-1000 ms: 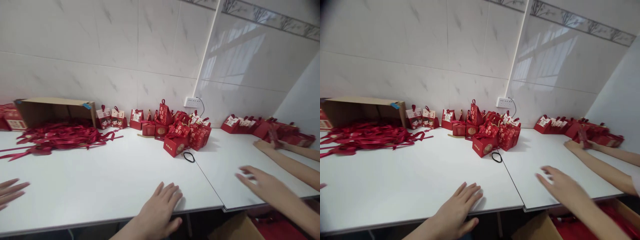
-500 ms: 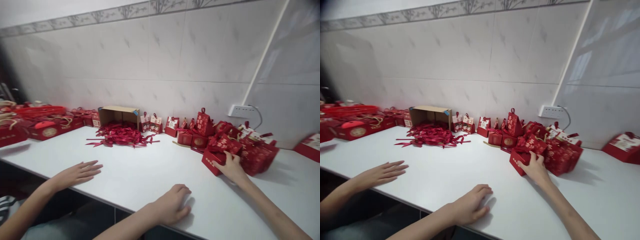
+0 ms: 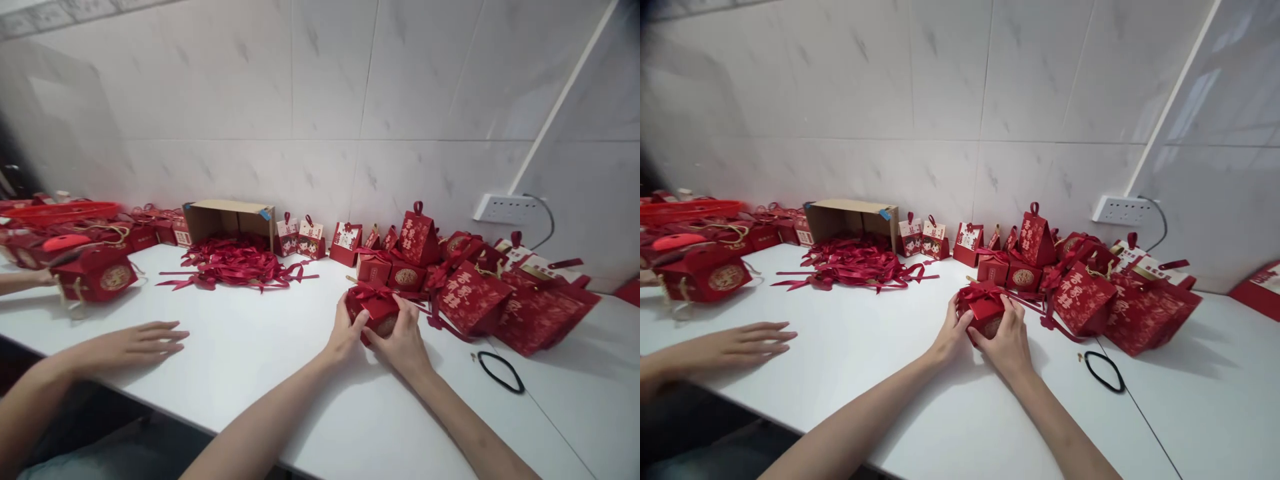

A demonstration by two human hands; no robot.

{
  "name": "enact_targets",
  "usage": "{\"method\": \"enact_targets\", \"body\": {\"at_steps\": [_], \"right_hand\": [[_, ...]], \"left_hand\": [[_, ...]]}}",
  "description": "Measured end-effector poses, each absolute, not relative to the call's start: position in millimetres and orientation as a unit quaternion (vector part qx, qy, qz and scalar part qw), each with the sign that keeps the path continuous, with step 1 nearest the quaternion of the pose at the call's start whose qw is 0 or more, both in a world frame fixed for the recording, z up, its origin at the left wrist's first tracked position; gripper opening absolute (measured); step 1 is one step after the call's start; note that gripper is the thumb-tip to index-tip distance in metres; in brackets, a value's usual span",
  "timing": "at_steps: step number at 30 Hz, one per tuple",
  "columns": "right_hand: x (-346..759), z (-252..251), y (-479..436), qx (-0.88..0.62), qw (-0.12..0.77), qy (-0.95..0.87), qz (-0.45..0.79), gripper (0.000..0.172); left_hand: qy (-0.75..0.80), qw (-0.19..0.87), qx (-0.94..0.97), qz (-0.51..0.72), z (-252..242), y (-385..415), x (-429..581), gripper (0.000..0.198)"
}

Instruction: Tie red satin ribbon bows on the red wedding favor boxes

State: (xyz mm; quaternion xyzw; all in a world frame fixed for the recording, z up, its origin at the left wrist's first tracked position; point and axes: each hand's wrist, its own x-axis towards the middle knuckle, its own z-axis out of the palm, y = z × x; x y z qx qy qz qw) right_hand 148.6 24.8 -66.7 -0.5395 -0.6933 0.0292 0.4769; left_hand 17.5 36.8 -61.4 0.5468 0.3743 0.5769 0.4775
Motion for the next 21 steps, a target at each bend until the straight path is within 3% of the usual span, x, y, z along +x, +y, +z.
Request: {"method": "enact_targets", "body": {"at_steps": [6,10,14,18,21], "right_hand": [[165,-56,13,-0.497,0.576,-0.594,0.261,0.075],[168,-49,14,-0.476,0.61,-0.51,0.377,0.053],[167,-44,15,-0.461,0.631,-0.489,0.386,0.043],[167,-40,13,-0.443,0.654,-0.461,0.404,0.031],[170,-36,12,-0.407,0.668,-0.415,0.465,0.031]], "left_hand": [[0.31,0.52,0.563,0.562,-52,31,6,0.059],[0.3,0.477,0.634,0.529,-49,32,-5,0.064],[0.28,0.41,0.697,0.517,-48,32,-12,0.066],[0.277,0.4,0.709,0.51,-45,29,-14,0.062],[0.27,0.409,0.709,0.507,-44,30,-14,0.062]]}}
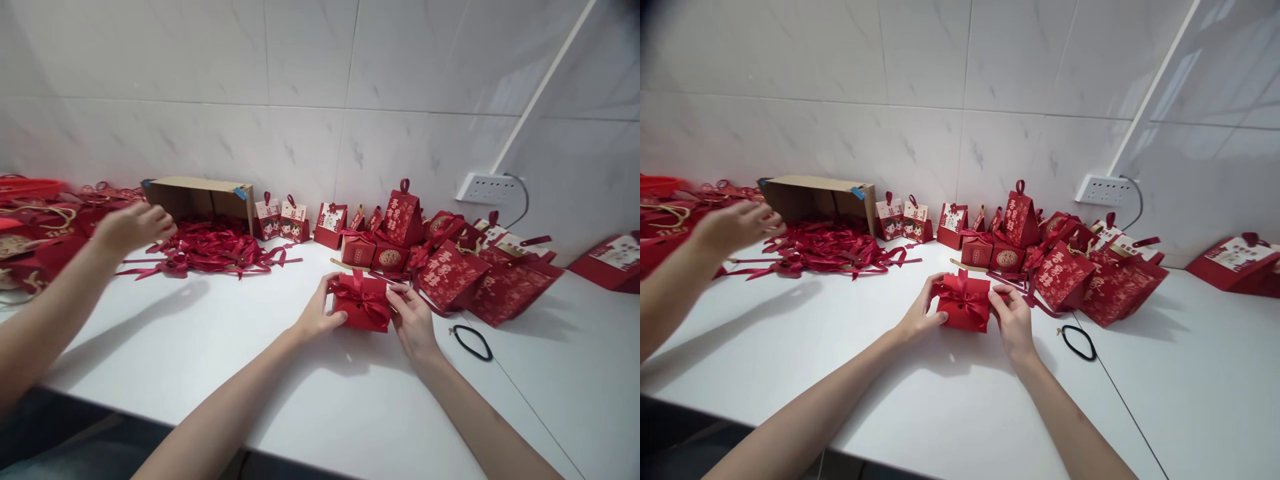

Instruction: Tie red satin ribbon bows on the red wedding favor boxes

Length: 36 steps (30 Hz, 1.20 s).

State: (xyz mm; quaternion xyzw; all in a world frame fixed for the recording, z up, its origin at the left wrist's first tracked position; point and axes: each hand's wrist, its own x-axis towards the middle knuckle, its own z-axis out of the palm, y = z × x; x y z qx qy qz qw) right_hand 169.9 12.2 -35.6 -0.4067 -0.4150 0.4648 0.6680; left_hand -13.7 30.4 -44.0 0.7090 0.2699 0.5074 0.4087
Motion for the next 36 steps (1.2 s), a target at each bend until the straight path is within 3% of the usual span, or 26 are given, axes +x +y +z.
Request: {"method": "enact_targets", "body": {"at_steps": [3,7,13,22,25,29,34,36], "right_hand": [[172,-31,12,-0.378,0.674,-0.369,0.517,0.035],[173,-31,14,-0.387,0.661,-0.308,0.564,0.038],[167,-37,12,-0.421,0.596,-0.316,0.607,0.029],[175,-29,11,-0.397,0.575,-0.396,0.596,0.036],[181,-22,5,-0.325,0.537,-0.534,0.567,0.046],[187,-18,3,-0.312,0.41,-0.666,0.539,0.076],[192,-32,21,-0.478,0.577,-0.482,0.455,0.042],[192,-36,25,-0.502,0.602,-0.424,0.454,0.034]], "left_hand": [[0.253,0.449,0.69,0.508,-44,37,-16,0.061],[0.301,0.516,0.622,0.506,-46,45,-19,0.036],[0.346,0.618,0.528,0.469,-48,46,-16,0.05],[0.273,0.691,0.58,0.334,-29,30,-22,0.03],[0.306,0.688,0.556,0.352,-32,31,-19,0.037],[0.41,0.657,0.489,0.401,-37,38,-17,0.05],[0.464,0.544,0.541,0.443,-42,45,-17,0.044],[0.481,0.494,0.59,0.421,-46,46,-16,0.039]]}}
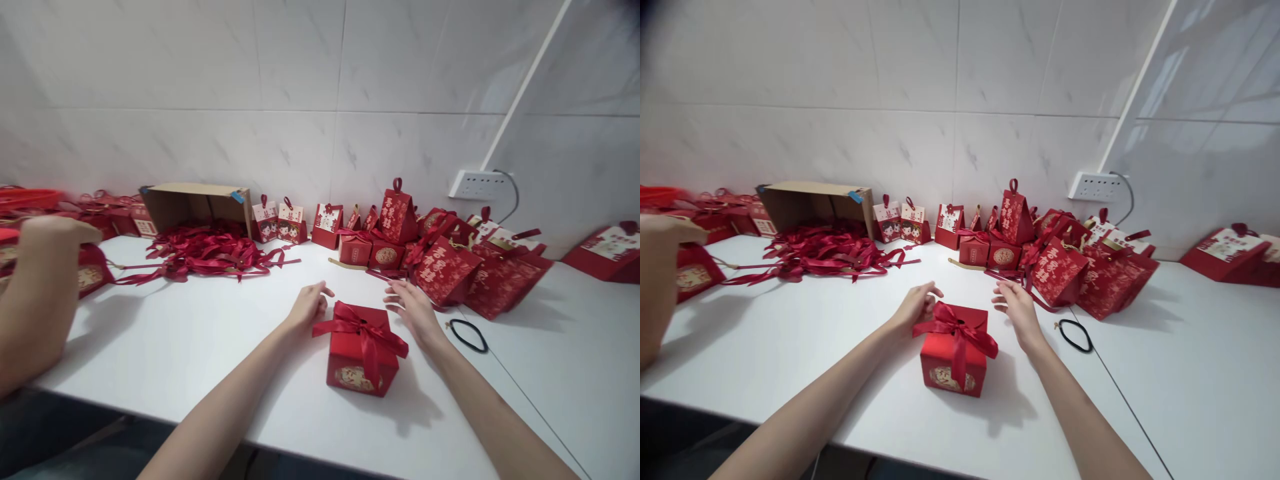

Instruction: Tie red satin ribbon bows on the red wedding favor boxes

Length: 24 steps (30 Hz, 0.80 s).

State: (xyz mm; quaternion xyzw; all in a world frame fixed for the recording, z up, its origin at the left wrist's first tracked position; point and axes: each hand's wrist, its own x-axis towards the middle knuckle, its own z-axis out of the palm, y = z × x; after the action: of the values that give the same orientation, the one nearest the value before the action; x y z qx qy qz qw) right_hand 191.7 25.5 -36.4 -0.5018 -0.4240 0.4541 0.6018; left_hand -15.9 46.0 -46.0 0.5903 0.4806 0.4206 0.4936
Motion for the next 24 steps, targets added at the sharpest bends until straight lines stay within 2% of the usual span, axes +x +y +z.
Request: {"method": "enact_targets", "body": {"at_steps": [4,9,15,24], "right_hand": [[184,-38,21,-0.519,0.554,-0.45,0.47,0.028],[172,-40,12,-0.517,0.487,-0.53,0.464,0.029],[171,-42,13,-0.523,0.456,-0.538,0.479,0.029],[170,-36,9,-0.51,0.447,-0.538,0.501,0.031]], "left_hand": [[0.492,0.408,0.667,0.383,-53,44,-15,0.028],[0.483,0.287,0.771,0.3,-52,34,-19,0.014],[0.487,0.219,0.813,0.231,-50,31,-20,0.021],[0.49,0.189,0.825,0.206,-49,31,-19,0.025]]}}
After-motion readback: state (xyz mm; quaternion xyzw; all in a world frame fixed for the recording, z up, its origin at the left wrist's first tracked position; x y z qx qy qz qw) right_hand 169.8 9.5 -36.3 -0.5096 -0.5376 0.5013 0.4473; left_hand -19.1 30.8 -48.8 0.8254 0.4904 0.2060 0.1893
